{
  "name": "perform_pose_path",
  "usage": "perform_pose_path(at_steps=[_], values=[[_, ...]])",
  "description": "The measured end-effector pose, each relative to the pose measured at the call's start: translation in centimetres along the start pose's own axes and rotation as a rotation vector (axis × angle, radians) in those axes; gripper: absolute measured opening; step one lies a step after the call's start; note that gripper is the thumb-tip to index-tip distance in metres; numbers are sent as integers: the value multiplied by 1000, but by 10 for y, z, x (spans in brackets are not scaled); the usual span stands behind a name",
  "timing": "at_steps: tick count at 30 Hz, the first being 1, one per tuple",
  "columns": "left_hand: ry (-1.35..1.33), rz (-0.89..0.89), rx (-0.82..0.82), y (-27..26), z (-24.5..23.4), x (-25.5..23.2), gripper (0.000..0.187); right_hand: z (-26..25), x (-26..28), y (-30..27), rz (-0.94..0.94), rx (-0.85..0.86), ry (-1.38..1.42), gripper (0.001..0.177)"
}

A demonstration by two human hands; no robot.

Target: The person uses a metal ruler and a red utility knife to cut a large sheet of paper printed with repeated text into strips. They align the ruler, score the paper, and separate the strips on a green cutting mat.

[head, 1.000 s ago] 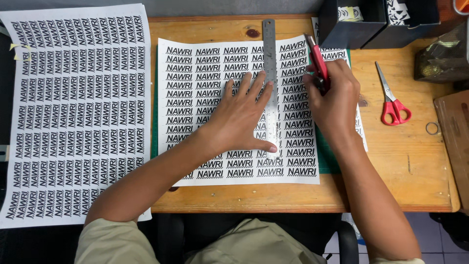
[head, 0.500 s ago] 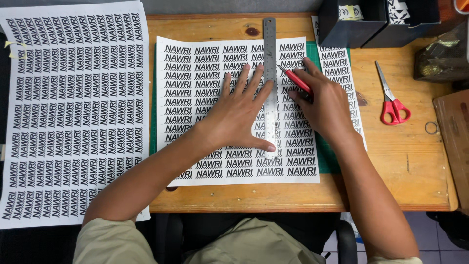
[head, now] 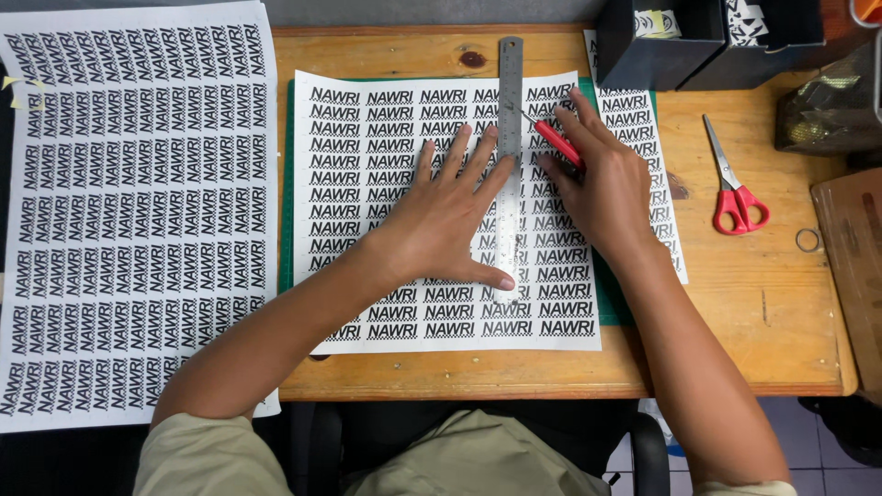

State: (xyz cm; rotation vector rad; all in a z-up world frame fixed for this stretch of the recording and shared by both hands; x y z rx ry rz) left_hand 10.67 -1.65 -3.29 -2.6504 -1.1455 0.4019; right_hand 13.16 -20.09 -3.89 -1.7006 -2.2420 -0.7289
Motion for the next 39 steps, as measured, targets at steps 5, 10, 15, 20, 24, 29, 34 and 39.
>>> perform_pose_path(at_steps=[5, 10, 15, 20, 24, 29, 34, 39], values=[[-4, -18, 54, -2, -2, 3, 157, 0, 0, -1, 5, 25, -17, 59], [-11, -14, 33, -4, -2, 5, 158, 5, -3, 0, 6, 49, -21, 59], [1, 12, 6, -1, -2, 5, 158, 3, -4, -2, 15, 32, -15, 60], [19, 4, 25, 0, -2, 3, 159, 5, -8, -3, 25, 37, -29, 63], [17, 8, 25, 0, -3, 3, 156, 3, -6, -2, 34, 63, -54, 62], [21, 13, 24, 2, 1, 4, 157, -1, -3, 5, 33, 81, -22, 55], [14, 11, 5, 0, 3, 7, 157, 3, -3, 22, -46, -60, -6, 41], [39, 11, 22, 5, 0, 5, 158, 2, -13, 28, -2, -52, -73, 64]])
Point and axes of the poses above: each hand's wrist, its own y-axis towards the middle knuckle, its own z-axis out of the palm, x = y × z, the point moved 8 cm from there along y, towards the middle knuckle, and after that the axes turned 6 degrees about y, right-handed, at the moved point
